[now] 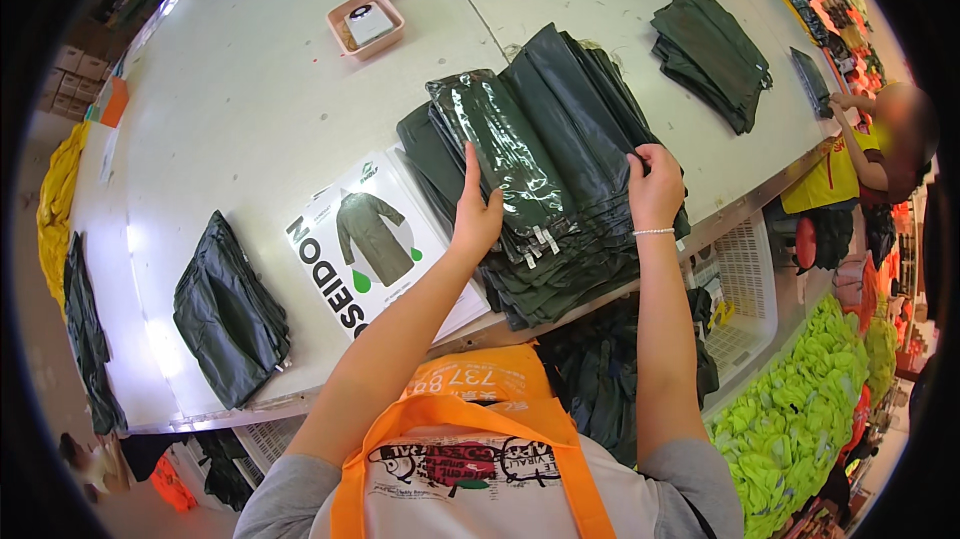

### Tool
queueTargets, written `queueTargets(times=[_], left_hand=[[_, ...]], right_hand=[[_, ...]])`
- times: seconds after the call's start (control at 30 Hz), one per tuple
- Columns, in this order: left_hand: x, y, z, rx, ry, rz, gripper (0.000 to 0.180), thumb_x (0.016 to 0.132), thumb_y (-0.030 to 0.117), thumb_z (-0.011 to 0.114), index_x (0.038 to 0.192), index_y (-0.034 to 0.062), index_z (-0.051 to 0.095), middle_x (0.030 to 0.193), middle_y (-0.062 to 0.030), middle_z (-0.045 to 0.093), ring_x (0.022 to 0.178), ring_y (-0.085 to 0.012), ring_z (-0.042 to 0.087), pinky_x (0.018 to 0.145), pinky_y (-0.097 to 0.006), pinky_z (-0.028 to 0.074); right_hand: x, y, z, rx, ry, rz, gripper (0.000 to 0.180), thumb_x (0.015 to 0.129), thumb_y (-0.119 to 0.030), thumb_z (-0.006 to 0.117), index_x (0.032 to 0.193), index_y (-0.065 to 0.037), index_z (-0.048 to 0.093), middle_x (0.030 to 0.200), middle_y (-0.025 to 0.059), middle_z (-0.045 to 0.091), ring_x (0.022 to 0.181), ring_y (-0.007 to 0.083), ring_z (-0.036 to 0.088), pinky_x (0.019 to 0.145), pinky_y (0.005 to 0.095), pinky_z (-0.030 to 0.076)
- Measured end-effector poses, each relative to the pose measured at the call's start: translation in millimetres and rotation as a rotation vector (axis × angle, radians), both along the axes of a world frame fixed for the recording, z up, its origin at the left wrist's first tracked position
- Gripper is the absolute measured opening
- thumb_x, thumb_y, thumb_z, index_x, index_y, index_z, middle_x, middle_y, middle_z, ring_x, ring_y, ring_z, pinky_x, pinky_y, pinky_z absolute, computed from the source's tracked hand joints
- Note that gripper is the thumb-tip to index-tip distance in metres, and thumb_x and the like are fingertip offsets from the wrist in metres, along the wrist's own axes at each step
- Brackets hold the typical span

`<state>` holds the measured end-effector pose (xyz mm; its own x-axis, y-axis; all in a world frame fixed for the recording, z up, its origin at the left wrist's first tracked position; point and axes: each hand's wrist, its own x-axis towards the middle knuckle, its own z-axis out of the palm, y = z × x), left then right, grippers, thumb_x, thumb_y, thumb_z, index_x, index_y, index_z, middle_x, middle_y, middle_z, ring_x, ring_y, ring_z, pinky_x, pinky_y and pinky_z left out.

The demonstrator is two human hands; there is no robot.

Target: The person folds dark green garments on a white table, stacks them, and places them into clear plastic packaging. The person also handles printed instruction sheets and ties bundles of folded garments with black straps.

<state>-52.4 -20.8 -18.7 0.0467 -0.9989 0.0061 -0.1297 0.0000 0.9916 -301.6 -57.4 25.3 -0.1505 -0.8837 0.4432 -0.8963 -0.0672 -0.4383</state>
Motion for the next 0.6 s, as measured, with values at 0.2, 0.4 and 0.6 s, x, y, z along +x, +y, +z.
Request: queueTargets(times=[0.2, 0.4, 0.6], left_hand=[[1.4, -5.5, -19.7, 0.0, 0.124, 0.054, 0.074, 0.092, 0.009, 0.051, 0.151, 0.0069, 0.008, 0.148, -0.021, 0.034, 0.135, -0.0275, 0.035, 0.107, -0.03, 0.029], [4.8, -10.4, -40.3, -0.026, 0.017, 0.201, 0.094, 0.085, 0.004, 0.057, 0.147, 0.0019, -0.013, 0.128, -0.0264, 0.051, 0.111, -0.0281, 0.055, 0.097, -0.032, 0.042], [48.4, -8.4, 62.2, 0.074, 0.649, 0.184, 0.081, 0.076, 0.0, 0.066, 0.146, 0.0011, 0.024, 0.124, -0.0137, 0.054, 0.109, -0.0199, 0.052, 0.095, -0.031, 0.043]], right_hand=[[79.7, 36.1, 14.0, 0.03, -0.112, 0.281, 0.015, 0.084, -0.015, 0.066, 0.086, -0.008, 0.053, 0.082, 0.0115, 0.063, 0.075, 0.0326, 0.06, 0.067, 0.0423, 0.046], [128.9, 73.5, -7.7, 0.13, -0.09, 0.617, 0.026, 0.081, -0.016, 0.07, 0.099, -0.002, 0.057, 0.108, 0.0196, 0.062, 0.099, 0.0357, 0.059, 0.083, 0.038, 0.05], [51.6, 54.8, 0.2, 0.16, -0.397, 0.32, 0.024, 0.098, -0.016, 0.051, 0.109, 0.003, 0.061, 0.109, 0.0112, 0.066, 0.1, 0.0184, 0.061, 0.091, 0.0297, 0.046]])
